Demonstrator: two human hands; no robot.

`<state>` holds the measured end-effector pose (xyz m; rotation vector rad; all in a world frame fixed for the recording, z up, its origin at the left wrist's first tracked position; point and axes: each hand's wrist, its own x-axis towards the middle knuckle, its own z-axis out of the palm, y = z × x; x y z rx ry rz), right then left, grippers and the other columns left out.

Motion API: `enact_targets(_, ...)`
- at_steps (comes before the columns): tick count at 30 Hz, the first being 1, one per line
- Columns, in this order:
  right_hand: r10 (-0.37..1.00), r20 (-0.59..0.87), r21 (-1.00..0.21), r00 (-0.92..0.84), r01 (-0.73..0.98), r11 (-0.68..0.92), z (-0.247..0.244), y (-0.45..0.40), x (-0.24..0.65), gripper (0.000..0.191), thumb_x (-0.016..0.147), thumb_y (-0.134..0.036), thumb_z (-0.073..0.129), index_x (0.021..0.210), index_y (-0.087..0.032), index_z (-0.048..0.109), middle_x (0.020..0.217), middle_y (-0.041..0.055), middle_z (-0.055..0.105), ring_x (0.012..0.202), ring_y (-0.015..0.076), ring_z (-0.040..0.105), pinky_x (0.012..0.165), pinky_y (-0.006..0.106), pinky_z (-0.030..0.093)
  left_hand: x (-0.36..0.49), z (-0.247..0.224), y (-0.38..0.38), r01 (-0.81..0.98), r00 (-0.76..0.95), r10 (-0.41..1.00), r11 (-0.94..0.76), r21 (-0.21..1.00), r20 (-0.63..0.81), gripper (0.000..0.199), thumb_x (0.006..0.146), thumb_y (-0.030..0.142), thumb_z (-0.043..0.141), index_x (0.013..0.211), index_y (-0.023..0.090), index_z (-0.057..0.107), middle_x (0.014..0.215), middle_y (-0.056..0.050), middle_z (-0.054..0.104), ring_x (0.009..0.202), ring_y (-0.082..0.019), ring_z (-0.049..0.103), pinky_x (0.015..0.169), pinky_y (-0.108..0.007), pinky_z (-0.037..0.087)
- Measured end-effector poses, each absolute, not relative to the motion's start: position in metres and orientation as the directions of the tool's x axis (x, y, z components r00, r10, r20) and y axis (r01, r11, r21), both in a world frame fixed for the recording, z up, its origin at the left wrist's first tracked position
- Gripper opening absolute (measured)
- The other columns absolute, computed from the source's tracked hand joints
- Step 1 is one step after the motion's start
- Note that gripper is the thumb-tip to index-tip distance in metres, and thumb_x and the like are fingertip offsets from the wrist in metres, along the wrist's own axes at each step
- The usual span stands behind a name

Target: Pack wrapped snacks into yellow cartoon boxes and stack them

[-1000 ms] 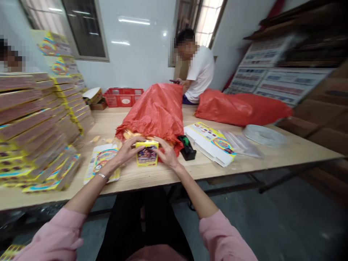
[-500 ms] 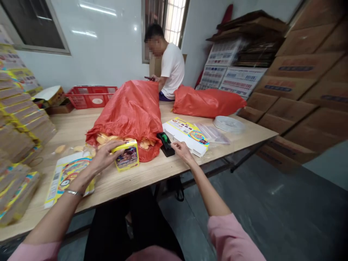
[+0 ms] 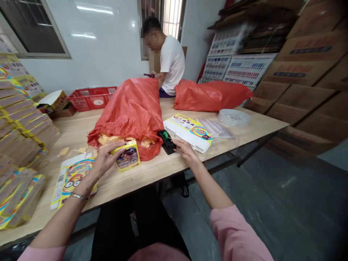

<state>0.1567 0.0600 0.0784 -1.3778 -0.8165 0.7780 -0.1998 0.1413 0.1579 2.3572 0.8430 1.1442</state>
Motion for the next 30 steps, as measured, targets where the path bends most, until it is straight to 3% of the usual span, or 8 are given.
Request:
enact_targets(9, 0.728, 0.190, -0.973, 0.659, 0.224, 0.051, 0.055, 0.042, 0.140, 0.024, 0.064, -0.042, 0.065, 0.057, -0.019, 0.060, 0.070, 0.0030, 0.063, 0.084, 0.0220, 0.059, 0.078, 0.033, 0.048, -0.201, 0.155, 0.140, 0.373, 0.545, 0.619, -0.783, 0.498, 0.565, 0.039, 0.092, 0.050, 0.052, 0.115, 0.021, 0.065, 0.120, -0.009, 0.069, 0.114, -0.025, 0.062, 0.103, -0.043, 0.046)
enact_targets(12, 0.710, 0.224, -0.960, 0.668, 0.278, 0.041, 0.057, 0.031, 0.128, 0.026, 0.065, -0.039, 0.064, 0.048, -0.021, 0.054, 0.068, 0.0050, 0.060, 0.084, 0.0246, 0.057, 0.078, 0.035, 0.048, -0.202, 0.153, 0.135, 0.349, 0.572, 0.589, -0.805, 0.480, 0.571, 0.039, 0.095, 0.047, 0.047, 0.117, 0.019, 0.064, 0.120, -0.011, 0.068, 0.115, -0.024, 0.061, 0.102, -0.043, 0.046)
enact_targets(15, 0.706, 0.265, -0.950, 0.657, 0.302, 0.075, 0.069, 0.019, 0.097, 0.025, 0.067, -0.043, 0.065, 0.056, -0.021, 0.061, 0.080, 0.0078, 0.062, 0.085, 0.0246, 0.057, 0.079, 0.036, 0.049, -0.202, 0.153, 0.130, 0.329, 0.561, 0.571, -0.818, 0.472, 0.599, 0.036, 0.095, 0.045, 0.048, 0.114, 0.019, 0.066, 0.116, -0.011, 0.069, 0.112, -0.024, 0.062, 0.101, -0.043, 0.047)
enact_targets(17, 0.759, 0.275, -0.956, 0.590, 0.253, 0.150, 0.084, 0.014, 0.062, 0.029, 0.072, -0.048, 0.066, 0.072, -0.019, 0.068, 0.088, 0.0076, 0.064, 0.082, 0.0222, 0.059, 0.077, 0.035, 0.050, -0.201, 0.153, 0.126, 0.341, 0.539, 0.578, -0.815, 0.468, 0.613, 0.033, 0.095, 0.042, 0.050, 0.113, 0.019, 0.066, 0.116, -0.011, 0.070, 0.111, -0.024, 0.063, 0.100, -0.043, 0.047)
enact_targets(20, 0.870, 0.230, -0.971, 0.437, 0.045, 0.234, 0.112, 0.018, 0.002, 0.035, 0.075, -0.052, 0.069, 0.082, -0.018, 0.071, 0.081, 0.0047, 0.067, 0.075, 0.0191, 0.060, 0.068, 0.030, 0.049, -0.200, 0.155, 0.121, 0.369, 0.531, 0.596, -0.802, 0.469, 0.602, 0.031, 0.096, 0.037, 0.049, 0.116, 0.018, 0.064, 0.118, -0.012, 0.069, 0.112, -0.024, 0.062, 0.100, -0.042, 0.047)
enact_targets(24, 0.912, 0.180, -0.951, 0.368, -0.171, 0.257, 0.137, 0.043, -0.055, 0.035, 0.072, -0.050, 0.070, 0.080, -0.016, 0.070, 0.071, 0.0023, 0.065, 0.067, 0.0161, 0.060, 0.061, 0.026, 0.049, -0.200, 0.156, 0.117, 0.380, 0.557, 0.606, -0.794, 0.474, 0.568, 0.031, 0.096, 0.031, 0.046, 0.121, 0.016, 0.060, 0.120, -0.012, 0.067, 0.112, -0.024, 0.061, 0.099, -0.040, 0.046)
enact_targets(30, 0.904, 0.103, -0.955, 0.415, -0.213, 0.207, 0.142, 0.068, -0.076, 0.034, 0.069, -0.050, 0.068, 0.071, -0.015, 0.068, 0.065, 0.0026, 0.063, 0.062, 0.0154, 0.059, 0.056, 0.025, 0.047, -0.202, 0.147, 0.122, 0.387, 0.530, 0.629, -0.776, 0.497, 0.569, 0.047, 0.093, 0.028, 0.050, 0.138, 0.016, 0.041, 0.131, -0.016, 0.057, 0.119, -0.026, 0.058, 0.101, -0.042, 0.045)
